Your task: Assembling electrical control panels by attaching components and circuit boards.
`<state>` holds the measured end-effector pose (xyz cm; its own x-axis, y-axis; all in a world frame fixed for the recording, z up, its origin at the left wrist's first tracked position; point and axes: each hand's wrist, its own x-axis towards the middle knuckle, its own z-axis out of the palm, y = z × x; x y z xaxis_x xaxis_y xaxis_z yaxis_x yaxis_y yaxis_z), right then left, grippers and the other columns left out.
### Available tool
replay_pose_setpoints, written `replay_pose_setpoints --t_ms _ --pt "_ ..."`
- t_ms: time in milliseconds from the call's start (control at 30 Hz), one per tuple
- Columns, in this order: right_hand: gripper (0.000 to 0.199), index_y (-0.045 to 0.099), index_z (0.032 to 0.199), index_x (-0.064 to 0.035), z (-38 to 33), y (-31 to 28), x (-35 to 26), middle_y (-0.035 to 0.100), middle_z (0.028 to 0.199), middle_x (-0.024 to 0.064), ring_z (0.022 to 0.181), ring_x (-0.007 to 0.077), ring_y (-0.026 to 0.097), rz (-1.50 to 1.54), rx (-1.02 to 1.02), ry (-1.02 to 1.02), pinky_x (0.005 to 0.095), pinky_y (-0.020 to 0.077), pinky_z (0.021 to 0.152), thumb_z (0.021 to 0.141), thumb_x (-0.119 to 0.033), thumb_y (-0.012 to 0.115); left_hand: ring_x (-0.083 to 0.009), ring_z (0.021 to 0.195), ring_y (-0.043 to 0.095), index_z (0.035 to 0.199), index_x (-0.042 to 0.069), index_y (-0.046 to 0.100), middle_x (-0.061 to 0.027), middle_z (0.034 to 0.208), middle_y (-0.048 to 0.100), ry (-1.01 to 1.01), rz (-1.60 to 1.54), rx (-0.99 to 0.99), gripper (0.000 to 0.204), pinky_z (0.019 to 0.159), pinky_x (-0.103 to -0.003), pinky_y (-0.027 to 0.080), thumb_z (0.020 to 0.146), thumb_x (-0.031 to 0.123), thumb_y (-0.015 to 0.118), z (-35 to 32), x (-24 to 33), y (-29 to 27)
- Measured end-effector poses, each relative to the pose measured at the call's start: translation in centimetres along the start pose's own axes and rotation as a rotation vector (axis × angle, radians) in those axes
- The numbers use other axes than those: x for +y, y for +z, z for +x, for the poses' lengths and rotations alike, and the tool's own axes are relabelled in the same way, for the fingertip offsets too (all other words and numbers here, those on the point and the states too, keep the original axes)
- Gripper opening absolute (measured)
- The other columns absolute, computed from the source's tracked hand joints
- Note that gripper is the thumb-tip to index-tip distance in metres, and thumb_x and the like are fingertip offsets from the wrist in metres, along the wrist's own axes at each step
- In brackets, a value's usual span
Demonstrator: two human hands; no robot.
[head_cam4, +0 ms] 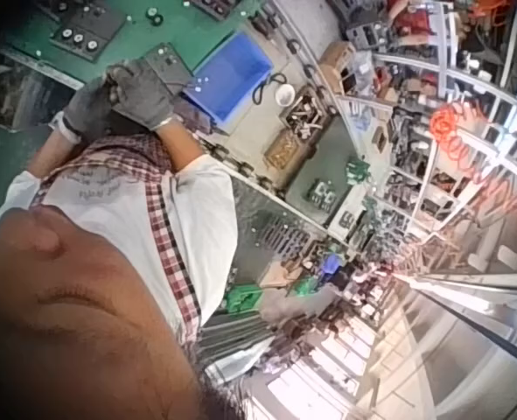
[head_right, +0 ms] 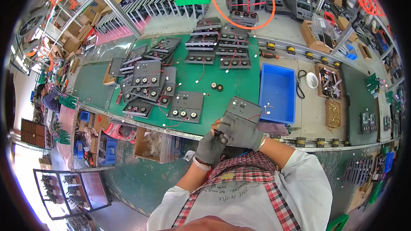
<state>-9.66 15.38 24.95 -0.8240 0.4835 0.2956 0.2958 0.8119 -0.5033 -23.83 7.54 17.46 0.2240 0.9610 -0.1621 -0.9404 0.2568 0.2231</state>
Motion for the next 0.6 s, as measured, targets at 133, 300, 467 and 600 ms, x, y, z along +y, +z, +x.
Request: replay_pose_setpoints --t_ms 133,300,467,600 --pt "0.032 0.050 0.107 -0.0113 -0.5 1.5 0.4 0.052 0.101 0.0078 0.087 0.0246 0.054 -0.066 0.051 -0.065 0.0362 0.0471 0.072 0.076 -0.016 0.050 -0.0146 0.087 0.052 0.116 0.004 0.045 -0.0038 0.101 0.054 0.026 0.100 0.018 0.037 0.075 -0.027 0.043 0.085 0.024 0.052 -0.1 0.3 2.3" --pt "0.028 0.055 0.101 -0.0109 -0.6 1.9 0.9 0.053 0.101 0.0059 0.091 0.0241 0.053 -0.010 0.097 -0.086 0.0346 0.0480 0.071 0.074 -0.018 0.052 -0.0139 0.087 0.053 0.118 0.005 0.044 -0.0027 0.104 0.054 -0.020 0.030 0.009 0.037 0.072 -0.028 0.045 0.086 0.022 0.051 -0.7 0.1 0.0" --pt "0.028 0.055 0.101 -0.0109 -0.3 1.8 0.5 0.054 0.102 0.0061 0.092 0.0252 0.053 -0.134 0.086 -0.247 0.0355 0.0476 0.071 0.075 -0.021 0.053 -0.0152 0.088 0.053 0.119 0.005 0.044 -0.0034 0.103 0.054 -0.003 -0.073 0.015 0.037 0.075 -0.028 0.044 0.086 0.022 0.051 -0.9 -0.2 1.1" --pt "0.026 0.056 0.097 -0.0116 -1.5 3.5 0.6 0.054 0.099 0.0058 0.086 0.0252 0.054 0.101 0.103 0.067 0.0360 0.0473 0.068 0.074 -0.024 0.056 -0.0161 0.089 0.053 0.119 0.004 0.042 -0.0048 0.106 0.054 -0.001 -0.021 0.016 0.038 0.078 -0.028 0.043 0.087 0.023 0.050 -0.9 -0.3 1.3"
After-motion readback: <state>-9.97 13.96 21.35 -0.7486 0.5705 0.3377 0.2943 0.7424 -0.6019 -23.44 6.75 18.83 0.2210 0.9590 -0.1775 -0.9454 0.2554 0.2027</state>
